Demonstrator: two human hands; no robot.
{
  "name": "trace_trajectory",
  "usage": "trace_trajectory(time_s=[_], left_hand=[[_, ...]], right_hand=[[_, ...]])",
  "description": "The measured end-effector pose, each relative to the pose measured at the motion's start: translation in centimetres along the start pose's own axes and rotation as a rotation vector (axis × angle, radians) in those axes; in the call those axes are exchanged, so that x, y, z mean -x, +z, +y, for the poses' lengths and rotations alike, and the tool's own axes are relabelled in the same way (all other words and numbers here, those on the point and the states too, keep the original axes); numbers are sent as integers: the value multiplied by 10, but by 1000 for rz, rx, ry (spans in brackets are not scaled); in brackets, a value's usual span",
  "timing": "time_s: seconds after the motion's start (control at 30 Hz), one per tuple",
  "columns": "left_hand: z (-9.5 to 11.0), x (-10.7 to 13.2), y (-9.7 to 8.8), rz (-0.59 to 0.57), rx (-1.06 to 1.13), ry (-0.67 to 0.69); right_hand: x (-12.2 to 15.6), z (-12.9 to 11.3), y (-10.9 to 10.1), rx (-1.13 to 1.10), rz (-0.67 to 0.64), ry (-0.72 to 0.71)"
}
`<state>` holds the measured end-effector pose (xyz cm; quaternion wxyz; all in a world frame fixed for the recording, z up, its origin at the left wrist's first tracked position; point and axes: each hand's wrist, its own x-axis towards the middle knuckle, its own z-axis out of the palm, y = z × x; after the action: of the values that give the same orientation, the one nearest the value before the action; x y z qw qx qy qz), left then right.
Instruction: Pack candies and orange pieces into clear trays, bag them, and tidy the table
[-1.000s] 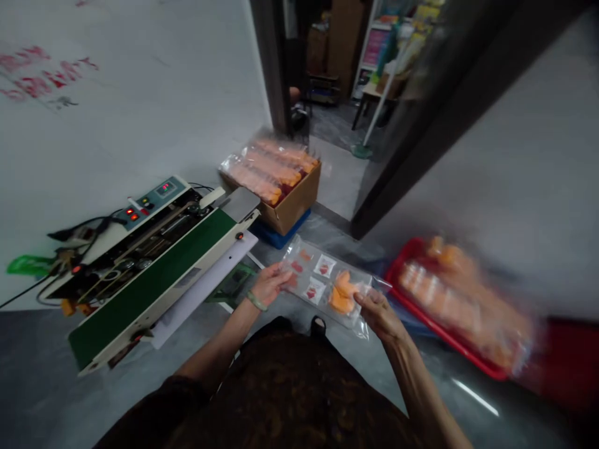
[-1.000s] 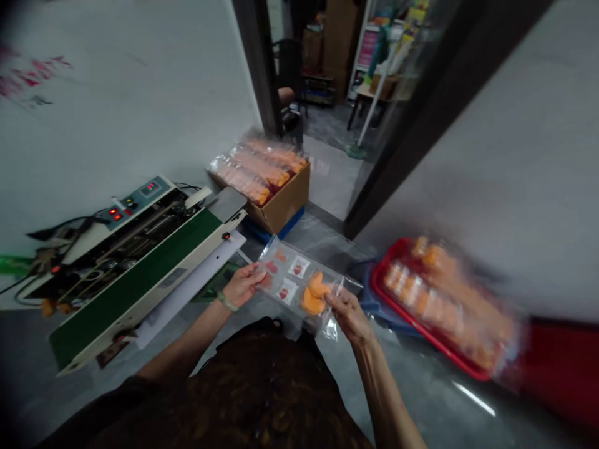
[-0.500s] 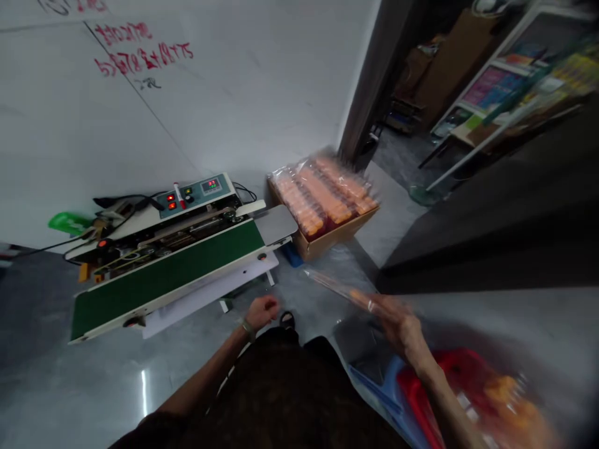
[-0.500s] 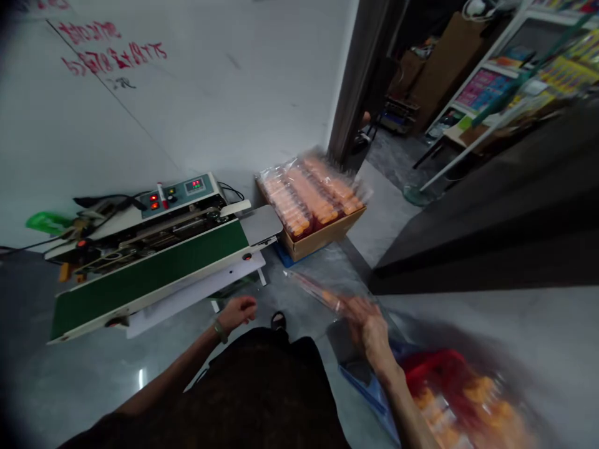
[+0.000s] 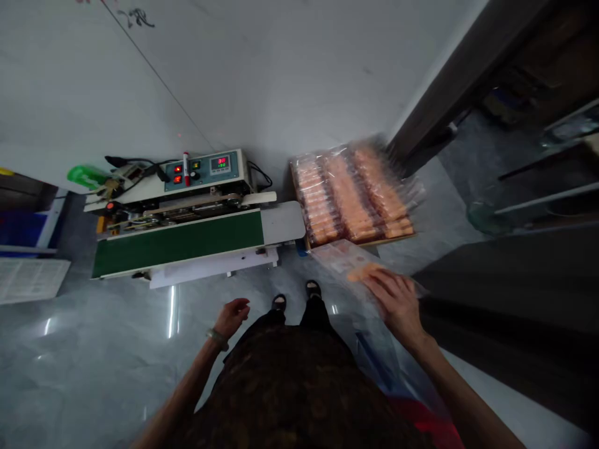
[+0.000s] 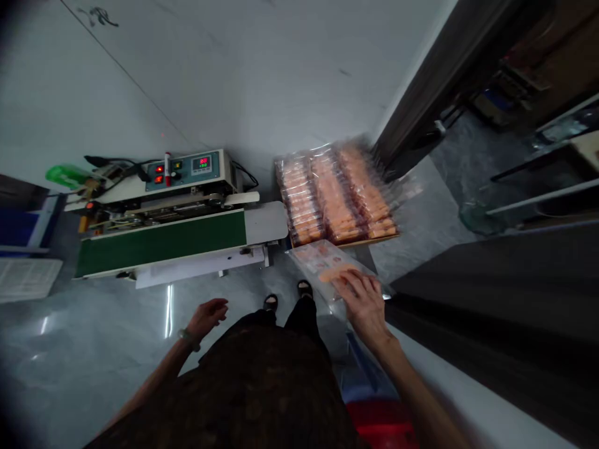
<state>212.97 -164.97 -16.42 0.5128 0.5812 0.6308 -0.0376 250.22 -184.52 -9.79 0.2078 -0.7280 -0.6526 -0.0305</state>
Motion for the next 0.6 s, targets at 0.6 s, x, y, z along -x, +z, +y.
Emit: trace_trajectory(time_s=[0.6], left_hand=[[-78,46,29,153,183,-396]], right_hand=[[-108,73,57,-8,-560,-40]])
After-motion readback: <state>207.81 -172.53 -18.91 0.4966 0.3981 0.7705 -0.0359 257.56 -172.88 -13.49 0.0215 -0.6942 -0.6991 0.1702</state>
